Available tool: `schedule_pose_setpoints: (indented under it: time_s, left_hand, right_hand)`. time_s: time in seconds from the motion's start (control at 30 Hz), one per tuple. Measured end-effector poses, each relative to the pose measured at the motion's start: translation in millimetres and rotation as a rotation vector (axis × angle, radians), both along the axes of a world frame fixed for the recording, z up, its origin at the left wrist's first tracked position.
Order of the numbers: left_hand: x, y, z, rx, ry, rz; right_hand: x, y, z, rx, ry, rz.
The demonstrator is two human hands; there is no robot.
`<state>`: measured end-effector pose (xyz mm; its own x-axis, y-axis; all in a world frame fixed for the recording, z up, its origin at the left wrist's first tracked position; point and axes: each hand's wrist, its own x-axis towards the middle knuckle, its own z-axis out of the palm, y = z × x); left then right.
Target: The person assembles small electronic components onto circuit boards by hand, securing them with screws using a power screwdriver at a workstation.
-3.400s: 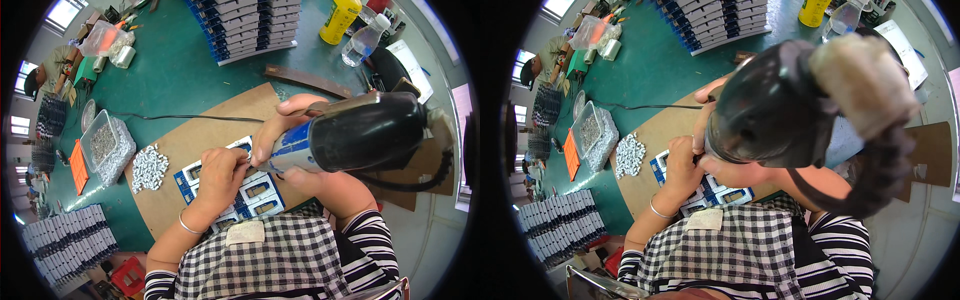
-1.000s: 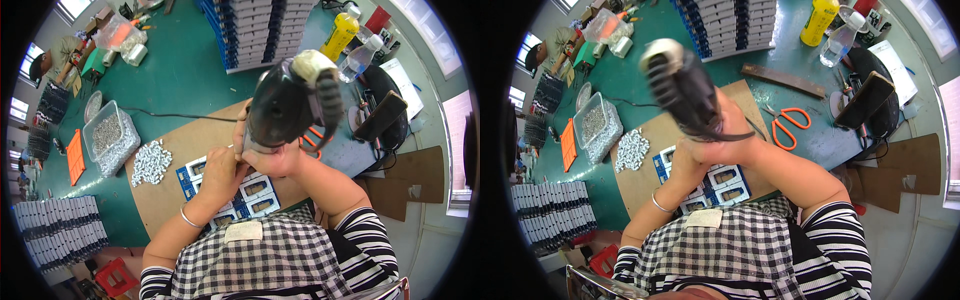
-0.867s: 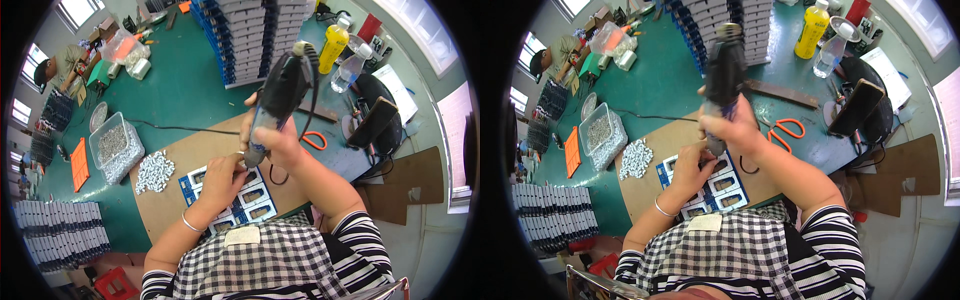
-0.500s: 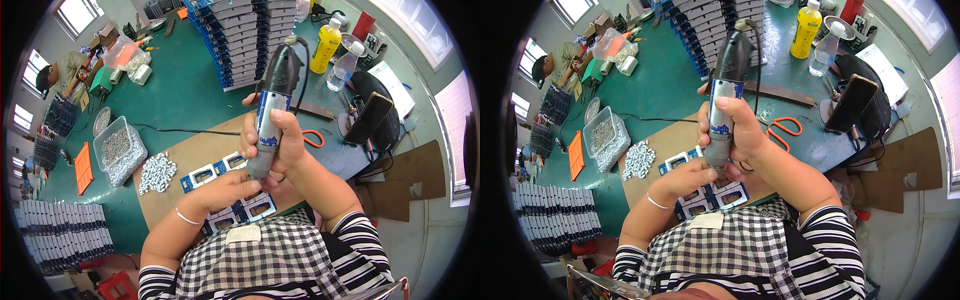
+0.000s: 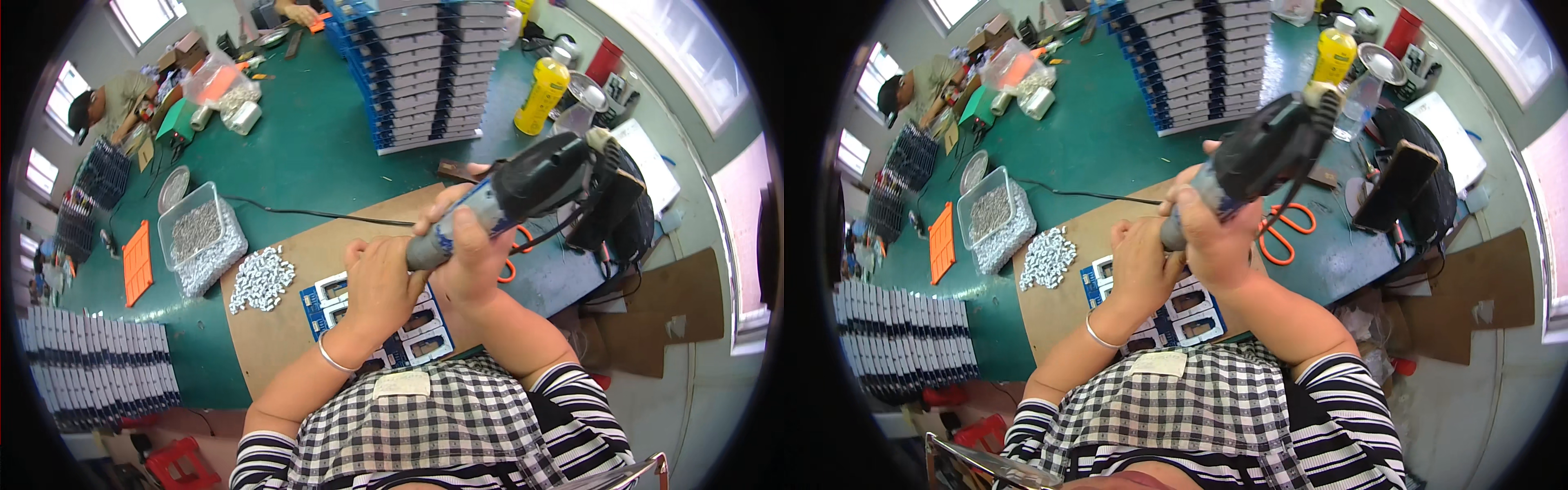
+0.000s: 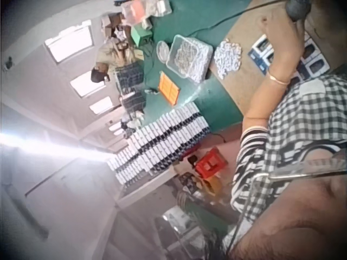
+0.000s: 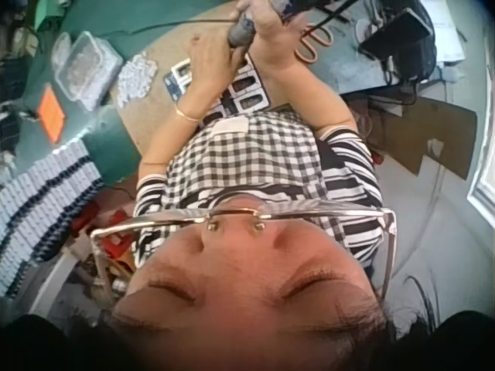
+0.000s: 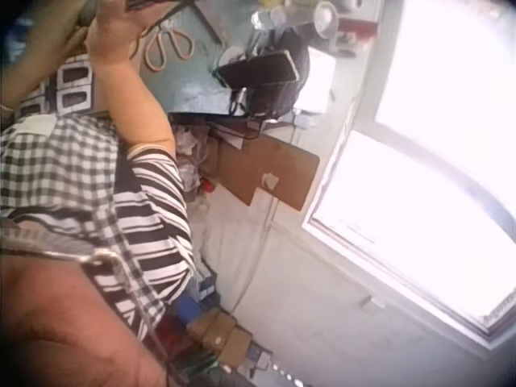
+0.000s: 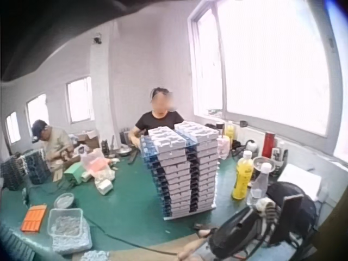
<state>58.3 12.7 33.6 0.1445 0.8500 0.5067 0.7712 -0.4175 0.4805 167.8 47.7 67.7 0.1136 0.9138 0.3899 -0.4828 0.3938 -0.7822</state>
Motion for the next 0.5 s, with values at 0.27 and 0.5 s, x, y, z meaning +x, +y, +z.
schedule_pose_setpoints:
  time_s: [0.27, 0.5]
  left_hand:
    - [-13, -10, 24, -1.031, -0.594, -0.723]
    - [-6, -11, -13, -0.114, -0.008, -0.104]
  right_hand:
    - [38, 5, 2, 0.044, 0.407, 0.665]
    - [8, -12, -5, 0.112, -0.033, 0.02]
